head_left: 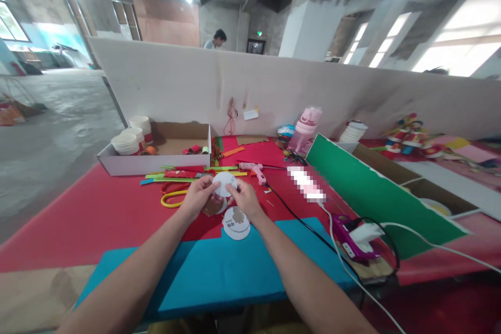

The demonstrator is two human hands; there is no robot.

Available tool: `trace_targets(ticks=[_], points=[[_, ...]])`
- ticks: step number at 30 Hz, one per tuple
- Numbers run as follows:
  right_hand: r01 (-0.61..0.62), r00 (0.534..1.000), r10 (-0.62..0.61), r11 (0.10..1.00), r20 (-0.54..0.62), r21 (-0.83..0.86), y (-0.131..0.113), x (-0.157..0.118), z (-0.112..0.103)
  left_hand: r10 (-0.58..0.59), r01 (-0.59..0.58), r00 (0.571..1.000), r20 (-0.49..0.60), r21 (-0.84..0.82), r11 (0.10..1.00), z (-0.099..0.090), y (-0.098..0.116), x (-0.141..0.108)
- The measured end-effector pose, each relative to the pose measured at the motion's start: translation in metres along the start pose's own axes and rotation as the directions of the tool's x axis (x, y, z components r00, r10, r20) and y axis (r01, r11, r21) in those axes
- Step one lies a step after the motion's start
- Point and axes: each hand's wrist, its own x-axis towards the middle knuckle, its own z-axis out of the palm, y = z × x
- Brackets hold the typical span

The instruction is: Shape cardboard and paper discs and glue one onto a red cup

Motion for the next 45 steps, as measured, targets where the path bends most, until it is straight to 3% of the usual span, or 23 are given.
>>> trace_targets(ticks=[4,7,12,15,18,24,28,33,36,40,42,45], points=[[0.028,0.999,-0.024,0.986,-0.031,0.165,-0.003,-0.002,0.005,0.034,-0.042,0.997,-0.067,-0.119,0.992,0.001,0.004,-0.003],[0.097,0.995,-0.090,0.985,-0.053,0.146,-0.004,-0.005,0.011,0.028,-0.047,0.994,-0.107,-0.181,0.982,0.006,0.008,-0.006],[0.186,0.961,-0.208,0.974,-0.184,-0.131,0.001,-0.006,0.013,0.016,-0.017,1.000,-0.009,-0.144,0.989,0.016,0.008,-0.004],[0.230,0.944,-0.291,0.918,-0.157,-0.323,0.002,-0.007,0.010,-0.017,0.010,0.997,-0.076,-0.091,0.996,0.020,-0.002,0.002],[0.248,0.937,-0.332,0.853,-0.110,-0.459,0.000,-0.012,0.005,-0.080,0.061,0.989,-0.128,-0.149,0.987,0.018,-0.011,0.004],[0.367,0.899,-0.438,0.782,-0.024,-0.504,-0.011,-0.024,0.004,-0.081,0.116,0.986,0.146,-0.252,0.961,0.007,-0.011,-0.006],[0.309,0.893,-0.418,0.842,-0.170,-0.442,-0.017,-0.023,0.011,-0.066,0.081,0.996,0.059,-0.300,0.951,0.016,-0.010,-0.007],[0.155,0.887,-0.197,0.979,-0.418,-0.132,-0.017,-0.015,0.010,-0.061,0.016,0.990,-0.124,-0.335,0.942,0.029,-0.013,-0.003],[0.099,0.923,-0.089,0.995,-0.374,0.007,-0.013,-0.012,0.004,-0.046,-0.006,0.988,-0.149,-0.328,0.945,0.026,-0.015,-0.002],[0.080,0.961,-0.039,0.987,-0.273,0.141,-0.008,-0.011,0.001,-0.018,-0.022,0.992,-0.129,-0.302,0.953,0.022,-0.016,-0.003],[0.106,0.975,-0.074,0.983,-0.211,0.146,-0.008,-0.011,0.001,-0.029,-0.010,0.991,-0.128,-0.290,0.957,0.022,-0.014,-0.003],[0.214,0.968,-0.216,0.976,-0.131,-0.028,-0.009,-0.014,0.003,-0.051,0.016,0.992,-0.119,-0.280,0.960,0.025,-0.013,-0.004]])
